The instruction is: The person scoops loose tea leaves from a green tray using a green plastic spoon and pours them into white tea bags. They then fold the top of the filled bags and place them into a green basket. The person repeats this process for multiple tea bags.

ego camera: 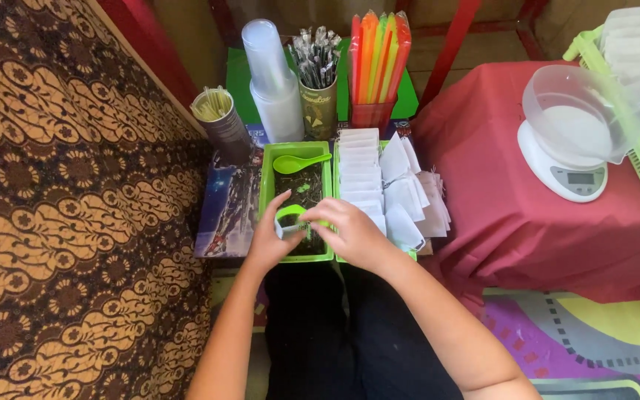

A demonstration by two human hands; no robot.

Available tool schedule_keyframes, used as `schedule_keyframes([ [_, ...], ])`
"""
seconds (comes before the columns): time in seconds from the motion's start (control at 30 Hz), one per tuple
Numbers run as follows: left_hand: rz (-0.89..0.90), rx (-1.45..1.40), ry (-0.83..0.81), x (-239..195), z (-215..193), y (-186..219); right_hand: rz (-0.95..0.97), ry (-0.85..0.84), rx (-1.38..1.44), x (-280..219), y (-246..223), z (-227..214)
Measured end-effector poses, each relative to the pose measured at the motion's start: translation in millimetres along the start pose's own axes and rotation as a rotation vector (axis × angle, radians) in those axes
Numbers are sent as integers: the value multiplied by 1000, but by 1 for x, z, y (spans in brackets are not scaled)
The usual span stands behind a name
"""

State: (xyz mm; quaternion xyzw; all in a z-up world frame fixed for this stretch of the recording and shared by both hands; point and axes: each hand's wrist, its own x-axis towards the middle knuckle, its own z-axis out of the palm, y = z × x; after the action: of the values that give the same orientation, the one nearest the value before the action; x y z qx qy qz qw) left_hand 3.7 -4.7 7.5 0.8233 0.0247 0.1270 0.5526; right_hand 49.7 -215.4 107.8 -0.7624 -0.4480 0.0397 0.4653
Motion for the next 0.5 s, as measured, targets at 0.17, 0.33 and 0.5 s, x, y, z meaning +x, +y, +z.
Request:
schedule_keyframes([
  [0.17,23,-383,12,0,-13,-6,-221,42,-237,-4,3,10],
  [0.33,61,-239,83,-6,-12,-13,-239,194,-221,-9,14,25],
  [0.5,68,-160,154,-5,-12,-15,-284,403,5,-16,1,14],
])
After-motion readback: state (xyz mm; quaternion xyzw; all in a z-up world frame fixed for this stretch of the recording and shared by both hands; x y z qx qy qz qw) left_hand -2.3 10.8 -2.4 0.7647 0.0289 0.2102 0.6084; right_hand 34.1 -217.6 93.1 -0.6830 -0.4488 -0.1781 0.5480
